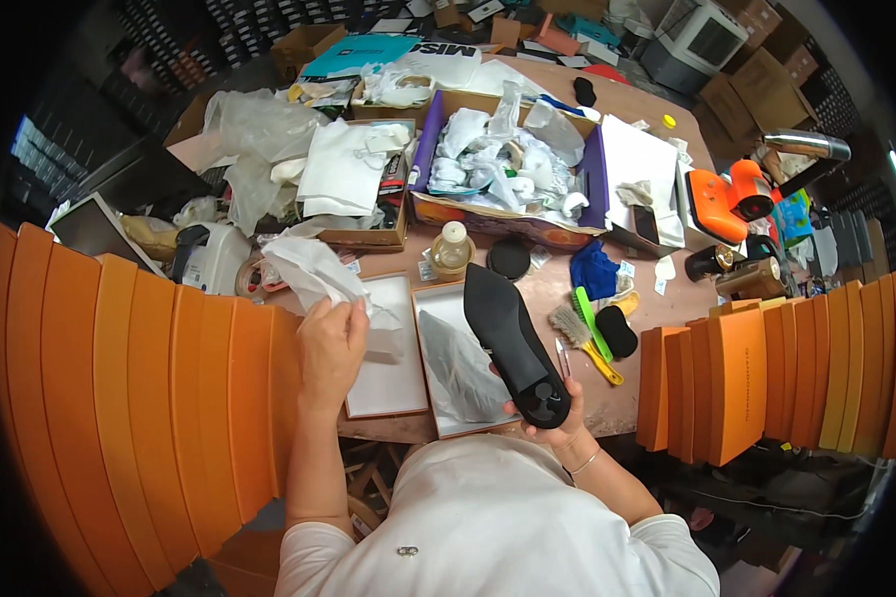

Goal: Cleaning, inspecting, and packing high-heeled shoes into boxes in a manufacturing facility.

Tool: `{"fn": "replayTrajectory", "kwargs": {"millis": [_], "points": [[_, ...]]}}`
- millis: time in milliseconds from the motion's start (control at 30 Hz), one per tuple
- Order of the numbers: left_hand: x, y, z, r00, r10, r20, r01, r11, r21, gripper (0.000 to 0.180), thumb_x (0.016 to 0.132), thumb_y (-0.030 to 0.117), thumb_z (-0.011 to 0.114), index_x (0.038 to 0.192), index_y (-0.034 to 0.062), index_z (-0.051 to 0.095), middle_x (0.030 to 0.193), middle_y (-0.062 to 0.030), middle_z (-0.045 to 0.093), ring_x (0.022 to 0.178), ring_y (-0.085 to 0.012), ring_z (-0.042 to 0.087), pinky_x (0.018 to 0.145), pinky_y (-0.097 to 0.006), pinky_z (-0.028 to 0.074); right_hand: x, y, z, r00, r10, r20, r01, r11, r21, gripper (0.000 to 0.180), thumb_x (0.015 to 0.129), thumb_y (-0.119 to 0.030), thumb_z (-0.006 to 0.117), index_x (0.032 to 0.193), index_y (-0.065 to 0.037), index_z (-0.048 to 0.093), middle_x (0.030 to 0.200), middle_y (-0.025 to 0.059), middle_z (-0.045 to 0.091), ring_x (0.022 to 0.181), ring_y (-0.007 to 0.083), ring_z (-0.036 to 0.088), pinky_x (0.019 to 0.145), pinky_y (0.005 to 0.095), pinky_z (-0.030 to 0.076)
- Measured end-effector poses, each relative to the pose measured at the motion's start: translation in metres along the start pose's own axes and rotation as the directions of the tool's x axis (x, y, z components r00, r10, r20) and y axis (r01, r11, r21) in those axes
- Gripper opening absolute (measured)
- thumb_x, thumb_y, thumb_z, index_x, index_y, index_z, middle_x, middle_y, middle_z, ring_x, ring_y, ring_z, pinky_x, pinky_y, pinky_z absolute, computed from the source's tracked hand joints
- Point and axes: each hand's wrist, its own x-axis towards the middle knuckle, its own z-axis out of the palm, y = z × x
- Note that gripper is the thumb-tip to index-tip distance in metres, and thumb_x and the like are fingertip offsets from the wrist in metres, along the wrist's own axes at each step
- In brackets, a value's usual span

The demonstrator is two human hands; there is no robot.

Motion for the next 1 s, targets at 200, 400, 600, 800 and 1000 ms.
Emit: {"fn": "replayTrajectory", "kwargs": {"millis": [200, 400, 600, 800, 1000], "points": [[-0.019, 0.027, 0.005, 0.934, 0.151, 0.324, -0.177, 0.983, 0.052, 0.026, 0.083, 0.026, 0.066, 0.074, 0.0016, 0.068, 0.078, -0.0146, 0.061, 0.078, -0.0335, 0.060, 0.067, -0.042, 0.048, -0.012, 0.003, -0.007, 0.995, -0.010, 0.104, -0.003, 0.992, 0.129, 0.089, 0.083, -0.037, 0.066, 0.151, -0.009, 0.015, 0.150, 0.0225, 0.024, 0.115, 0.0475, 0.054, 0.069, 0.0465, 0.063], [-0.048, -0.001, 0.022, 0.906, -0.108, 0.410, 0.017, 0.975, 0.221, 0.029, 0.084, 0.027, 0.065, 0.072, 0.0012, 0.065, 0.082, -0.0170, 0.061, 0.079, -0.0375, 0.061, 0.066, -0.045, 0.048, -0.029, -0.004, 0.000, 0.986, 0.160, 0.055, -0.162, 0.987, 0.025, 0.085, 0.080, -0.034, 0.069, 0.145, 0.000, 0.026, 0.139, 0.0272, 0.038, 0.109, 0.0501, 0.056, 0.067, 0.0497, 0.062], [-0.072, 0.000, 0.007, 0.991, 0.098, 0.094, -0.097, 0.995, -0.016, 0.013, 0.078, 0.009, 0.069, 0.073, 0.0025, 0.058, 0.077, -0.0162, 0.058, 0.072, -0.0363, 0.060, 0.063, -0.045, 0.048, -0.012, -0.014, 0.031, 0.868, 0.473, -0.149, -0.486, 0.755, -0.440, 0.075, 0.079, -0.037, 0.069, 0.132, 0.008, 0.041, 0.106, 0.0248, 0.061, 0.095, 0.0438, 0.065, 0.060, 0.0443, 0.063], [-0.157, -0.021, 0.013, 0.969, -0.245, -0.024, 0.239, 0.960, -0.144, 0.018, 0.071, 0.004, 0.073, 0.077, 0.0027, 0.056, 0.077, -0.0118, 0.057, 0.072, -0.0289, 0.061, 0.065, -0.040, 0.049, 0.061, 0.016, 0.019, 0.879, 0.347, -0.327, -0.468, 0.760, -0.450, 0.056, 0.089, -0.040, 0.060, 0.123, 0.004, 0.049, 0.104, 0.0214, 0.063, 0.091, 0.0351, 0.068, 0.059, 0.0374, 0.061], [-0.122, 0.016, 0.002, 0.906, 0.052, -0.420, 0.079, 0.954, 0.288, 0.027, 0.071, 0.006, 0.073, 0.096, 0.0040, 0.064, 0.094, -0.0111, 0.063, 0.098, -0.0273, 0.060, 0.093, -0.041, 0.042, 0.033, 0.035, -0.002, 0.786, 0.484, -0.385, -0.616, 0.669, -0.416, 0.060, 0.089, -0.036, 0.061, 0.131, 0.002, 0.043, 0.109, 0.0216, 0.062, 0.092, 0.0361, 0.068, 0.056, 0.0367, 0.061]]}}
